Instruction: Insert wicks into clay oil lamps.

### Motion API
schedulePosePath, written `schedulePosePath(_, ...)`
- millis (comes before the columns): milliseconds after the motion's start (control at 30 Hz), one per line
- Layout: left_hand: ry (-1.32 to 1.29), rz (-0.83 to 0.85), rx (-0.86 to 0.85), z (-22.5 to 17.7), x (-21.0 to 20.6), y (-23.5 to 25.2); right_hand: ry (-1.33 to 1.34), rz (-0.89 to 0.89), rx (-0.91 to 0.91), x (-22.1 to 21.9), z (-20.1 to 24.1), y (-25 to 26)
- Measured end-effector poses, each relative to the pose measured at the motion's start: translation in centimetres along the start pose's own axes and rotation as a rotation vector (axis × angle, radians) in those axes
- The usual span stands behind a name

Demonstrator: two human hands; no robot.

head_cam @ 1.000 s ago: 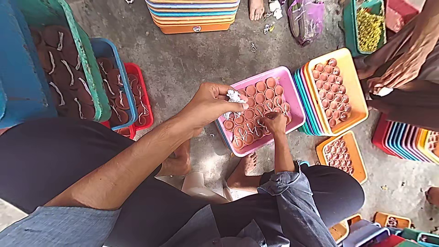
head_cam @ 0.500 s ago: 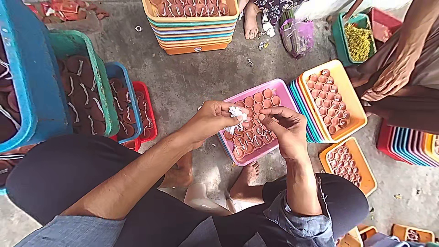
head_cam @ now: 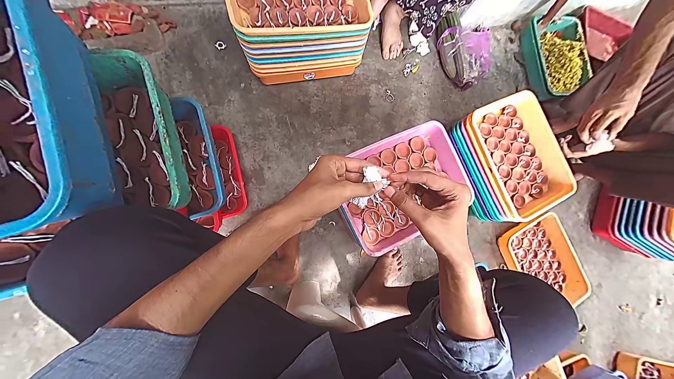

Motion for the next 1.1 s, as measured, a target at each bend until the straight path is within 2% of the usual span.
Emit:
schedulePosePath(300,-0.003,0.020,0.023,0.1,-0.1,0.0,-0.077,-0.013,-0.034,-0.1,-0.2,0.0)
schedulePosePath(800,-0.032,-0.008,0.084,0.6,0.0,0.1,-0.077,-0.017,-0.064,0.2,-0.3,0.1)
schedulePosePath(1100,-0.048,-0.029,0.094,0.6,0.2,0.1,-0.046,-0.055,-0.148,1.0,-0.6,0.2)
Point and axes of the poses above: each hand's wrist, its own y-axis towards the middle knuckle, its own x-axis out of the back of the hand, z = x × y, the point moved 6 cm from there along y, towards the middle knuckle, and after that the axes turned 6 degrees about y, right-handed, at the moved point
